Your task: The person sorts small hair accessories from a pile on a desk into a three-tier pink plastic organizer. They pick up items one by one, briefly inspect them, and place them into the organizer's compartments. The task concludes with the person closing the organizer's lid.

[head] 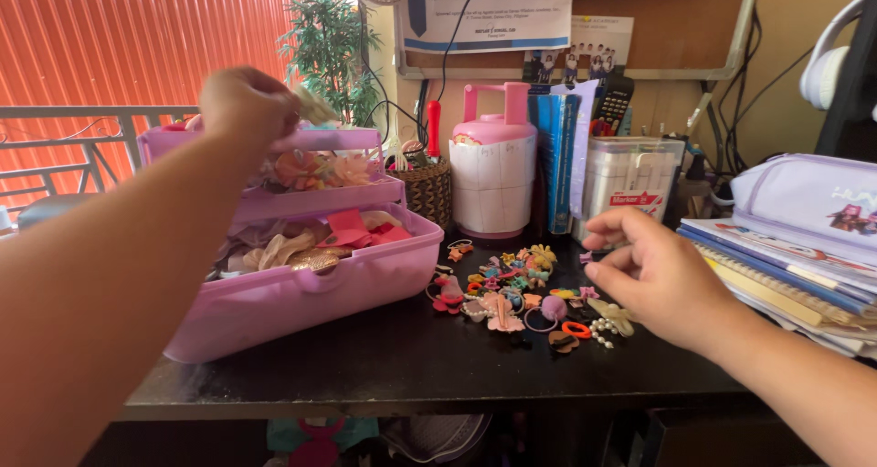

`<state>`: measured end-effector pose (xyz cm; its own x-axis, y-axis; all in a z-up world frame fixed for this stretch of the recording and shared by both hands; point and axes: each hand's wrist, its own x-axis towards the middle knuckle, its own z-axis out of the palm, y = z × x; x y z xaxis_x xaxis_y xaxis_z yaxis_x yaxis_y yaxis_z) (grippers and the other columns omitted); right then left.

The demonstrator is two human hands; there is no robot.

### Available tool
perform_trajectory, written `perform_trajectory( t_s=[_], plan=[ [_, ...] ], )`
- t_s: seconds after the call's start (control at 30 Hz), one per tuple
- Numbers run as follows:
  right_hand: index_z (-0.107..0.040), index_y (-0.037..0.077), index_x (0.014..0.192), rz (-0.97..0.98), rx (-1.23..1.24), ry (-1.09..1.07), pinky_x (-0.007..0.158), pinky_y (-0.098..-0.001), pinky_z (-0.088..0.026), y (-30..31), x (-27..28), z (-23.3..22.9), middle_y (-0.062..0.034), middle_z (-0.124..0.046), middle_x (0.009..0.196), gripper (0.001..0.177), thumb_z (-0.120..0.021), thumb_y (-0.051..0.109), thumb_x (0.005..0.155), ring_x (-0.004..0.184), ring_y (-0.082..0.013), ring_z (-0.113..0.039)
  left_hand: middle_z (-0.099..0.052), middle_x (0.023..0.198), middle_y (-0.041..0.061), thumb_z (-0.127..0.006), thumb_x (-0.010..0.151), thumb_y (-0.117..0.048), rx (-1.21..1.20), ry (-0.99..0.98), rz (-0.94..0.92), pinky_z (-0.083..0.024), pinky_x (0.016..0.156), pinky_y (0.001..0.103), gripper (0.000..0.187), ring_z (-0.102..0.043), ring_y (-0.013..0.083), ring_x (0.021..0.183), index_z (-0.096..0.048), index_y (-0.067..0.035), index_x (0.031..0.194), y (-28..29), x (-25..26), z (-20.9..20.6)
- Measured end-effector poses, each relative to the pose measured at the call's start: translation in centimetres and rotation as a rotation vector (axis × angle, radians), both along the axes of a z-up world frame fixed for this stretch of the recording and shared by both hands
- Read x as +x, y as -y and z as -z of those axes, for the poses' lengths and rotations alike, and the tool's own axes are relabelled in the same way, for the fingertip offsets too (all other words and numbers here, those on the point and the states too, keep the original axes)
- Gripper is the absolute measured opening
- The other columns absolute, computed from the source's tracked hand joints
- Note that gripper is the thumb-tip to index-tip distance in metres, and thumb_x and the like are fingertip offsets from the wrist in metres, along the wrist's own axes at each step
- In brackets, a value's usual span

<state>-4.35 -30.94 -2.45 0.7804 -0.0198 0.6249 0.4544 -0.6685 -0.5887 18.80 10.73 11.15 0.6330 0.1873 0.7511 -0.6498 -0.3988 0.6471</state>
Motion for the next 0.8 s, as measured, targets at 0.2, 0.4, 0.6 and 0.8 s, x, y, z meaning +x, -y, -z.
perform_trajectory(
  t_s=[0.2, 0.4, 0.6, 0.8],
  plan=[
    [-0.058, 0.005, 0.121, 0.045, 0.002, -0.022, 0.071, -0.0272, -0.058, 0.1, 1.1, -0.3, -0.0065, -0.066, 0.111, 0.039, -0.072, 0.007, 0.085, 0.081, -0.0103, -0.07, -0.074, 0.075, 0.008, -0.076, 0.083, -0.004, -0.145, -0.032, -0.168, -0.059, 0.054, 0.028, 0.005, -0.074, 0.0124, 0.063, -0.075, -0.003, 0.088, -4.5, 4.1, -4.5],
    [-0.058, 0.005, 0.12, 0.003, 0.023, -0.081, 0.072, -0.0272, -0.059, 0.4, 1.9, 0.2, -0.0078, -0.07, 0.108, 0.039, -0.069, 0.004, 0.083, 0.081, -0.0103, -0.07, -0.076, 0.09, 0.01, -0.081, 0.078, -0.02, 0.688, -0.124, -0.57, -0.057, 0.075, 0.042, 0.016, -0.072, 0.0266, 0.08, -0.081, -0.013, 0.093, -7.2, 10.8, -7.0],
    [-0.061, 0.002, 0.121, 0.029, 0.08, -0.057, 0.069, -0.0313, -0.06, 2.2, 2.0, 0.6, -0.0081, -0.074, 0.11, 0.037, -0.069, 0.004, 0.085, 0.085, -0.0119, -0.07, -0.078, 0.106, 0.006, -0.082, 0.08, -0.028, 0.656, -0.298, -0.387, -0.059, 0.081, 0.044, 0.028, -0.073, 0.0267, 0.094, -0.083, -0.019, 0.107, -9.6, 8.9, -6.1],
    [-0.067, 0.001, 0.124, 0.347, 0.222, -0.016, 0.069, -0.039, -0.057, 9.4, 2.6, 1.0, -0.0121, -0.069, 0.115, 0.028, -0.067, 0.006, 0.096, 0.093, -0.0163, -0.066, -0.081, 0.105, 0.011, -0.078, 0.083, -0.033, 0.75, -0.569, -0.255, -0.058, 0.084, 0.055, 0.033, -0.074, 0.0298, 0.097, -0.086, -0.013, 0.108, -8.9, 6.4, -5.9]
  ],
)
